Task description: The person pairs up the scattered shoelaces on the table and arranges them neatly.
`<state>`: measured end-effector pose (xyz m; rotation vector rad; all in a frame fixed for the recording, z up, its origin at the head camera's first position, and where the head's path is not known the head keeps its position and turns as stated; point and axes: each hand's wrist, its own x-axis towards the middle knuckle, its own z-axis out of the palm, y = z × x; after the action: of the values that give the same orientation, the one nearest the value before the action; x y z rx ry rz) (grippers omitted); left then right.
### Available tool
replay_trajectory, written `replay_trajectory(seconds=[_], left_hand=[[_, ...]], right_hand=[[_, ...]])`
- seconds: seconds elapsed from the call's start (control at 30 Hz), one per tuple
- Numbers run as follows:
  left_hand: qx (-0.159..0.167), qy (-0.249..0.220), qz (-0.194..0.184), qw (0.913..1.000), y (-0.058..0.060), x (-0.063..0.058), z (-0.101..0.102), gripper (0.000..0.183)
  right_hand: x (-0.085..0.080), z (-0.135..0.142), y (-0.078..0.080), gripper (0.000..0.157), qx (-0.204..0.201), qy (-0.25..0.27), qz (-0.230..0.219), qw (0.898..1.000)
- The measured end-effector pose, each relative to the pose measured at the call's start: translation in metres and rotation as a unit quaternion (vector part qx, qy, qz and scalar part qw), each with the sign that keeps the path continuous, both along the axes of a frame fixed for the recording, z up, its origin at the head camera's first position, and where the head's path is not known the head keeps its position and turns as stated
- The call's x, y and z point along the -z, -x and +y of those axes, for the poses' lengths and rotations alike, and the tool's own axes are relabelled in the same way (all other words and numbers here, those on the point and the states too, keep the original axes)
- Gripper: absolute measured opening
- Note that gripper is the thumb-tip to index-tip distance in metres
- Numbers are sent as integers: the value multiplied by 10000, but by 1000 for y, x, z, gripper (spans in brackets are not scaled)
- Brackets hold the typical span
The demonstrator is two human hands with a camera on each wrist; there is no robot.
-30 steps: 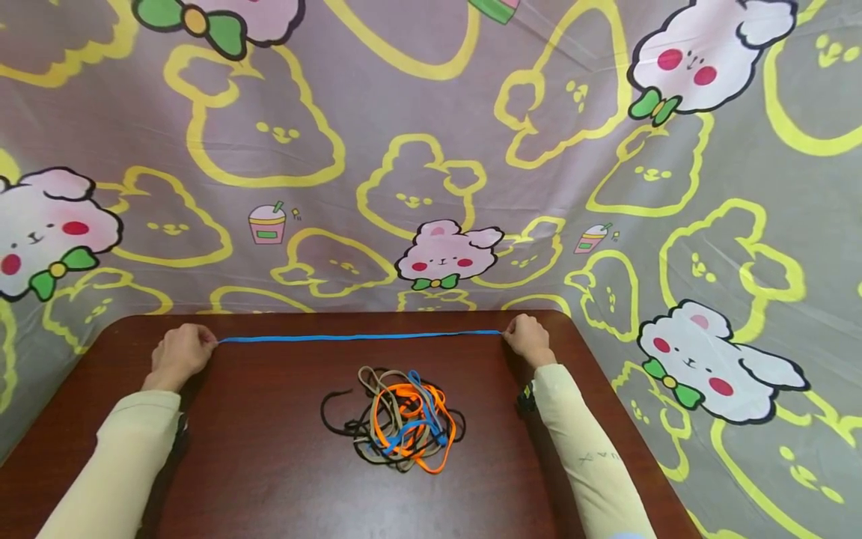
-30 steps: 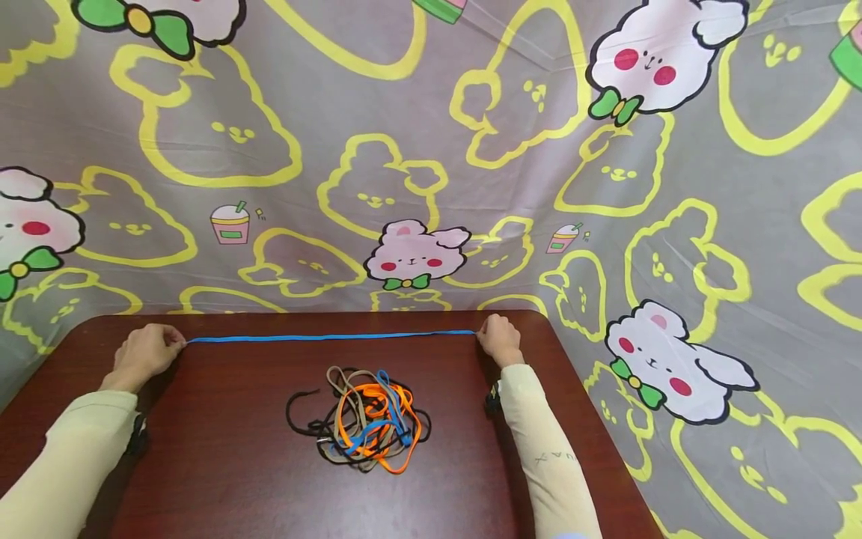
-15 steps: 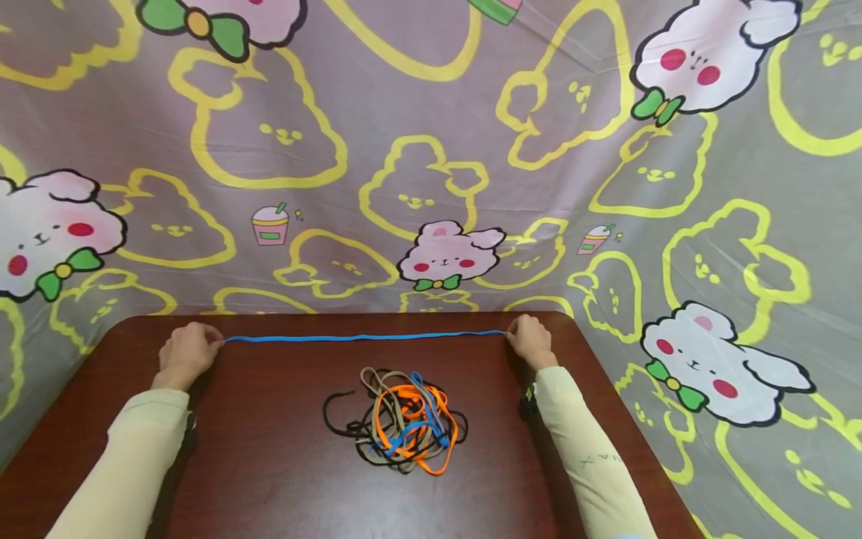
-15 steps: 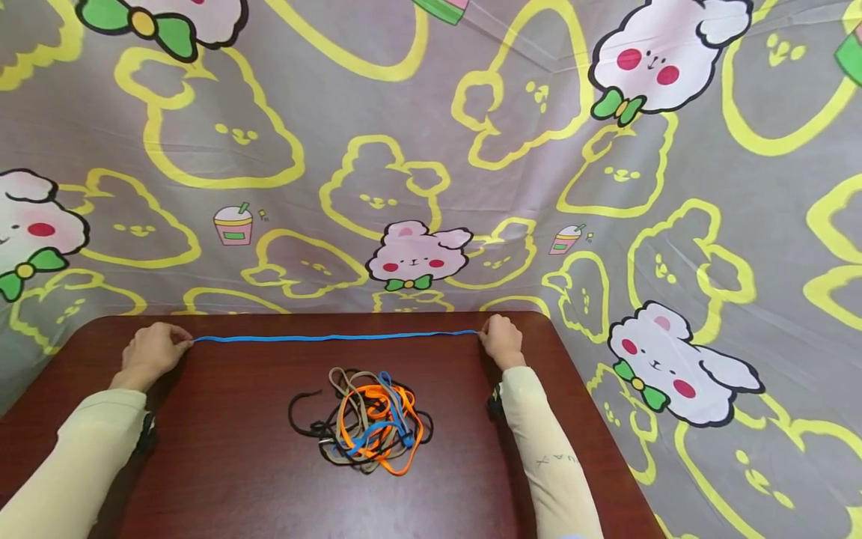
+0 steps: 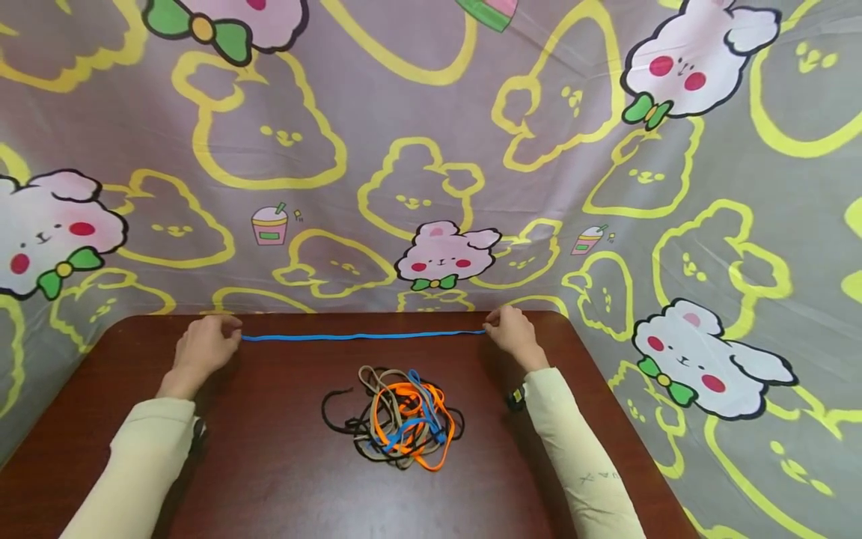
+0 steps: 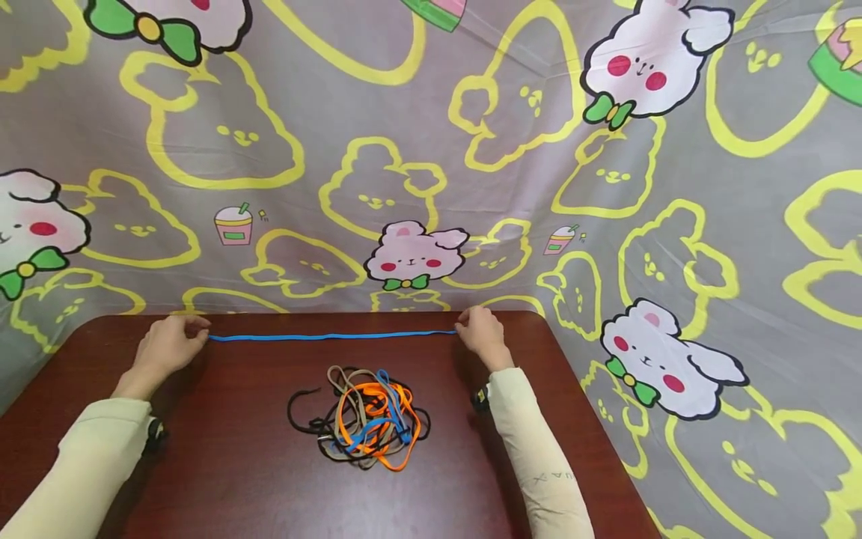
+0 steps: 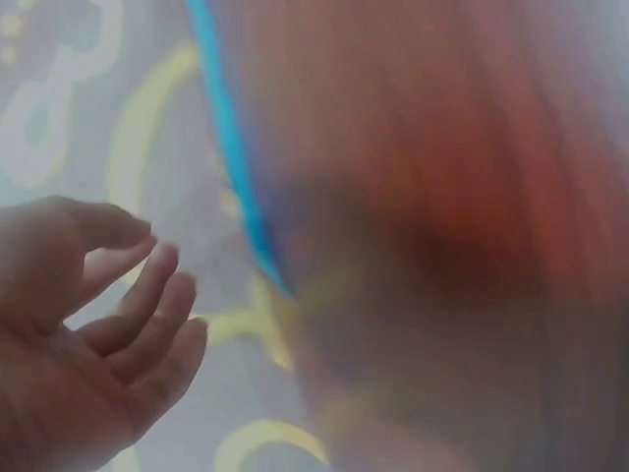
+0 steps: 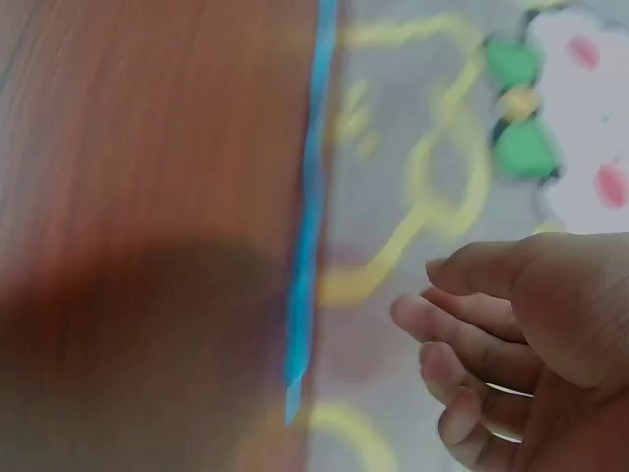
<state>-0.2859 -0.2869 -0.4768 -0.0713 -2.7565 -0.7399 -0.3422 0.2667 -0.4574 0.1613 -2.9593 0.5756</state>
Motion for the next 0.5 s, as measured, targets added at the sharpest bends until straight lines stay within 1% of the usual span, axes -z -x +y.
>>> replay_trajectory(seconds=[0.07,0.13,0.2,0.27,0.33,0.37,0.43,0.5], left_hand=[[334,-37,-58,9994,-4,-7,15,24],[692,-5,-177,9974,-9,-14,30,24],[1007,14,-308,9944,-16,-22,46,24],[1175,-3,-269,9927,-24,-28,61,23],[1219,-75,-115,9924,-32,-33,76,22],[1234,-141,-28,9923,-35,-35,84,22],[1272,-269,137,9914,-41,-38,99,21],[1311,-370,309,9902,-47,-40,113,19]], right_hand=[[-7,-17,-9,19,-255,312,-91,9991],[-11,-36,-19,21,-570,741,-349,9950],[-14,-54,-31,26,-950,1132,-713,9864],[-15,-70,-41,32,-1290,1428,-1164,9744],[-14,-84,-50,37,-1555,1433,-1492,9659],[-13,-90,-54,39,-1659,1361,-1593,9636],[-12,-101,-62,37,-1711,1214,-1760,9618],[-10,-109,-68,32,-1646,982,-1859,9637]])
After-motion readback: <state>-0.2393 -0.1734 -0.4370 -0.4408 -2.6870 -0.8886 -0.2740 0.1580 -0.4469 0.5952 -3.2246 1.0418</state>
